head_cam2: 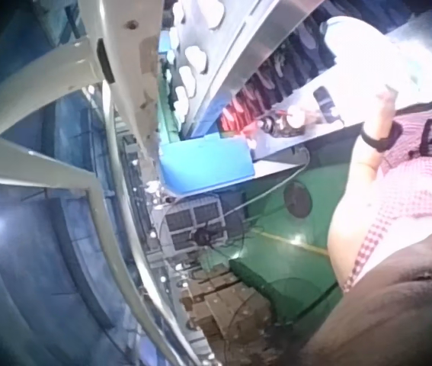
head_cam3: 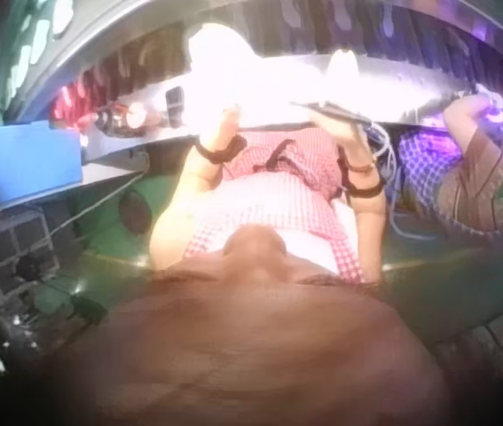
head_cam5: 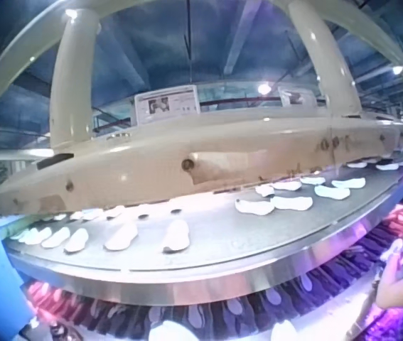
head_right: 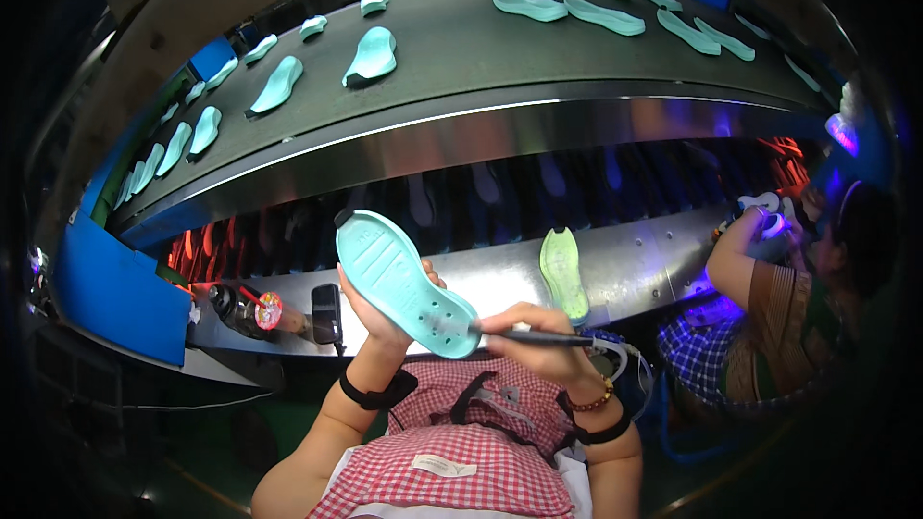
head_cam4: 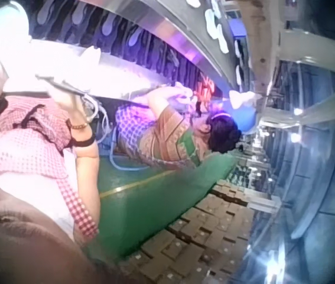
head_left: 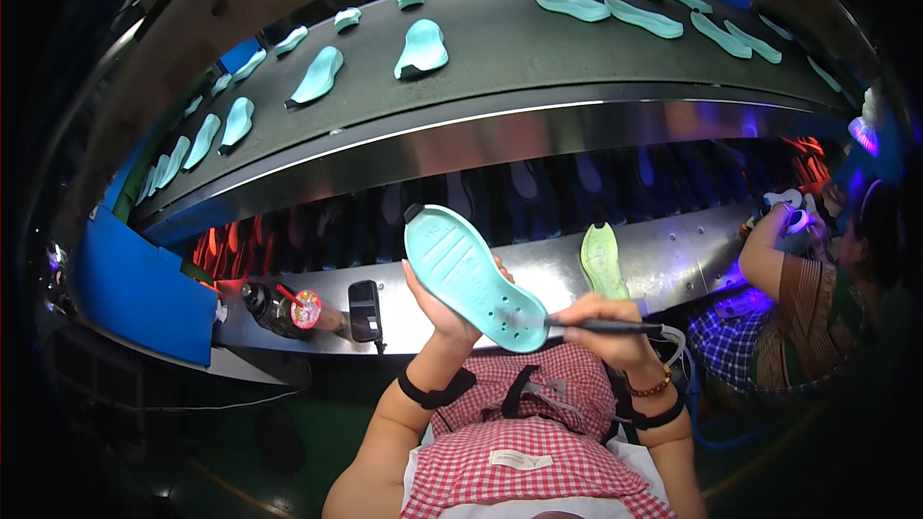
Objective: Applying a liquid substance, likely adhesive or primer, to shoe soles using a brush on a production line.
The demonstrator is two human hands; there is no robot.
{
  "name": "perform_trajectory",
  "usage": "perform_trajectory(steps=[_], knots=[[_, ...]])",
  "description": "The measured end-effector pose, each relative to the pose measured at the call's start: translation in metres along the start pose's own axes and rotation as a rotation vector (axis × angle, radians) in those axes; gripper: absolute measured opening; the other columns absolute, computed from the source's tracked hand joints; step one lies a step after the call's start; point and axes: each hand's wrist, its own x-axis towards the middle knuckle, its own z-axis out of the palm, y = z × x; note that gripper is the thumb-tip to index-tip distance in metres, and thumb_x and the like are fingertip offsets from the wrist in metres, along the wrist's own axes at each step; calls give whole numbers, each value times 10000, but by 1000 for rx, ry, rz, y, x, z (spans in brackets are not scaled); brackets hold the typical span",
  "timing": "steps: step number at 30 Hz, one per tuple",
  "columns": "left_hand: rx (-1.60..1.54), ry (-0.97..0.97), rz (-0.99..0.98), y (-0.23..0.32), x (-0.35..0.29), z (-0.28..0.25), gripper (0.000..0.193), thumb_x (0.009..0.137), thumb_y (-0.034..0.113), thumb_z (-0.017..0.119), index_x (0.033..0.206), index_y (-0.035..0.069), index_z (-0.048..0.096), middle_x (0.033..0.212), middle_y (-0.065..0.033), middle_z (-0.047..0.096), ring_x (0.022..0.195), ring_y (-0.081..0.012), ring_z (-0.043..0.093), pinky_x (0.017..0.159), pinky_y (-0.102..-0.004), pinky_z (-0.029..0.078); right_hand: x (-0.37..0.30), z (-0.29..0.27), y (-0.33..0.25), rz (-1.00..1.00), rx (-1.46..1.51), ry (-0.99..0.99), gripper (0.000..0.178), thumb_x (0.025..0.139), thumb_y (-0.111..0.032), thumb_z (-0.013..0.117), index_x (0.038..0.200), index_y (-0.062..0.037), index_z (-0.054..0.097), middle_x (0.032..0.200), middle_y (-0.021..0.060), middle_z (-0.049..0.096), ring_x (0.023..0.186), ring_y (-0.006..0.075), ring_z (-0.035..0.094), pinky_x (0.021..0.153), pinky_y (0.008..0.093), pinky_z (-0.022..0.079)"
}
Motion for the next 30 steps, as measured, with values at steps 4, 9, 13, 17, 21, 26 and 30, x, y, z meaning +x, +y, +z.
perform_trajectory(steps=[4,9,13,17,21,26,30], knots=[[37,-58,20,2,2,3,888,758,733,94,1054,4,506,847,-187,582,732,-308,587,671,-412,483,0,2,3,-81,-121,-230,212,693,7,683,901,-20,651,923,115,645,880,195,600,786,294,469],[131,-2,18,5,5,2,888,754,741,103,1071,12,499,859,-190,584,742,-311,591,672,-414,486,2,-5,4,73,-88,16,191,716,34,654,904,2,634,918,128,634,852,192,610,801,274,475],[139,32,40,7,5,-1,874,746,751,138,1079,33,510,875,-193,567,738,-313,573,691,-426,460,-1,-2,5,-15,-151,-238,226,687,-4,694,908,-20,653,921,76,650,926,181,566,848,305,441],[57,-144,-81,8,2,4,865,747,750,196,1143,36,483,955,-208,556,826,-338,569,764,-449,456,-2,-8,15,190,320,-68,190,717,26,656,904,9,626,958,125,626,933,208,586,848,290,455],[-138,56,-164,-15,-18,13,793,825,624,294,1340,23,240,1273,-227,385,1157,-341,411,963,-476,347,-9,9,25,323,922,166,179,791,36,570,970,29,567,1000,186,592,952,238,583,875,347,472],[208,-201,-330,-15,-19,-23,633,845,495,383,1232,-6,395,1105,-195,530,974,-284,557,826,-399,467,-8,5,0,286,159,-209,231,753,35,627,982,18,609,924,105,635,772,118,602,702,231,502],[237,-158,-452,-10,-12,-23,536,848,406,432,1177,-17,443,1041,-170,566,889,-243,592,770,-348,490,-1,-8,-4,154,-11,-147,194,739,10,646,932,12,632,922,139,646,846,181,626,744,263,502]])
